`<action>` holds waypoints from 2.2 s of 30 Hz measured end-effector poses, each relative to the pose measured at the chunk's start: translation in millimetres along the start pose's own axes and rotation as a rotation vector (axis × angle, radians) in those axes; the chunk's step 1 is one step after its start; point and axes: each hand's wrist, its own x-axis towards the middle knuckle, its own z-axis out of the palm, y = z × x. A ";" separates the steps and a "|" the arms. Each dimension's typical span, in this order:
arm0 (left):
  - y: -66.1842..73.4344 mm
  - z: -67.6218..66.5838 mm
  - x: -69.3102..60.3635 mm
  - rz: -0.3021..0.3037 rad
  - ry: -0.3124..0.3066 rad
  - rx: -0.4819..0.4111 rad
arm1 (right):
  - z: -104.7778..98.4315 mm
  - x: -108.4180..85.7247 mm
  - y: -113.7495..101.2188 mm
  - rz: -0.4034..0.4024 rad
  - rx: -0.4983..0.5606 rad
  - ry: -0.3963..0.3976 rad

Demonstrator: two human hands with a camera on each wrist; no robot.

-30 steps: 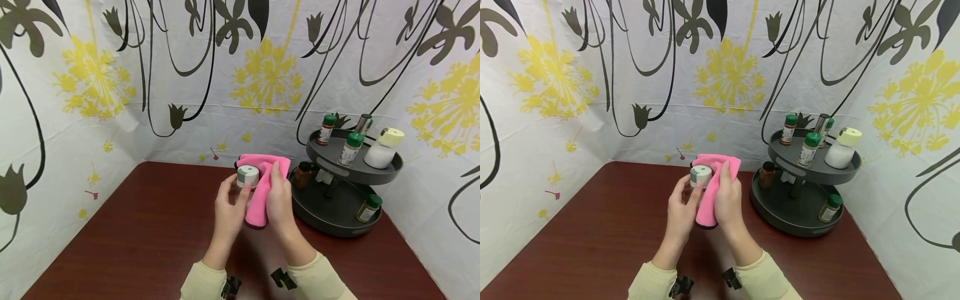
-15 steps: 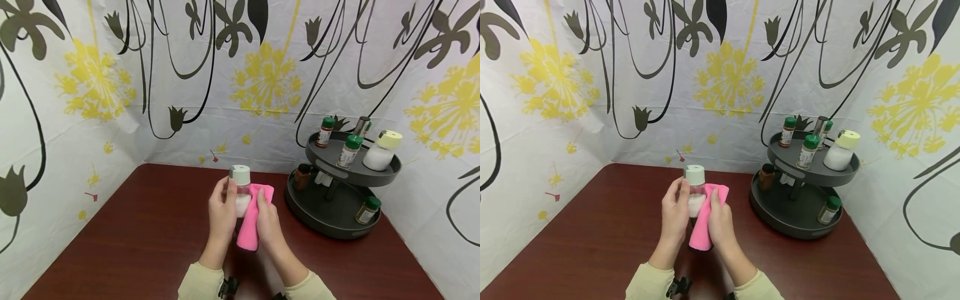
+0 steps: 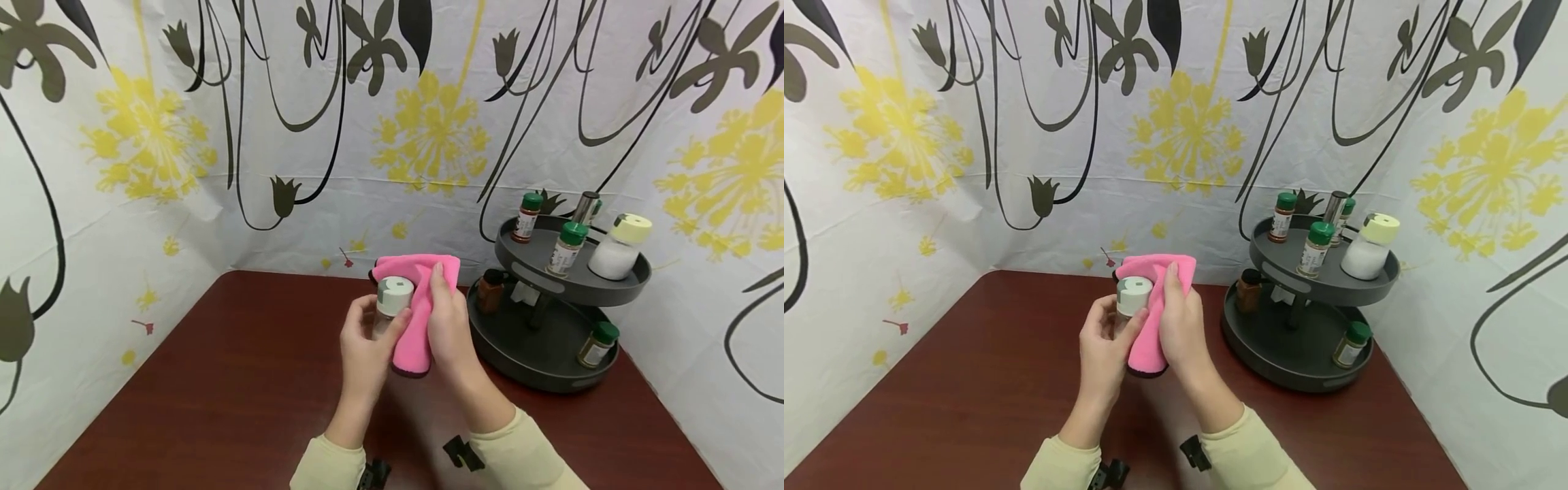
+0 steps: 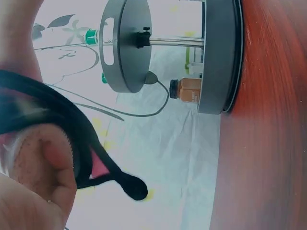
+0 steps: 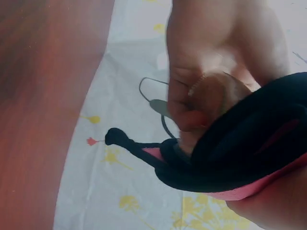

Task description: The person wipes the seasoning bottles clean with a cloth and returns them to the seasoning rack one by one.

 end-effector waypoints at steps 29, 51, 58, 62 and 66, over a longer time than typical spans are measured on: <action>4.9 -1.5 -2.7 -0.012 -0.043 0.025 | 3.2 -12.5 7.1 -0.062 0.022 0.055; 11.7 -3.5 -7.7 0.014 -0.074 -0.081 | 6.8 -37.1 46.8 0.429 0.614 0.006; 14.4 -7.1 -6.5 0.094 -0.096 -0.070 | 0.4 -42.4 43.8 0.447 0.729 -0.021; 13.3 -8.7 -7.0 0.064 -0.119 -0.095 | -0.9 -43.5 44.0 0.478 0.728 -0.035; 12.0 -7.8 -9.3 0.042 -0.162 -0.122 | 2.1 -44.2 44.9 0.483 0.702 -0.017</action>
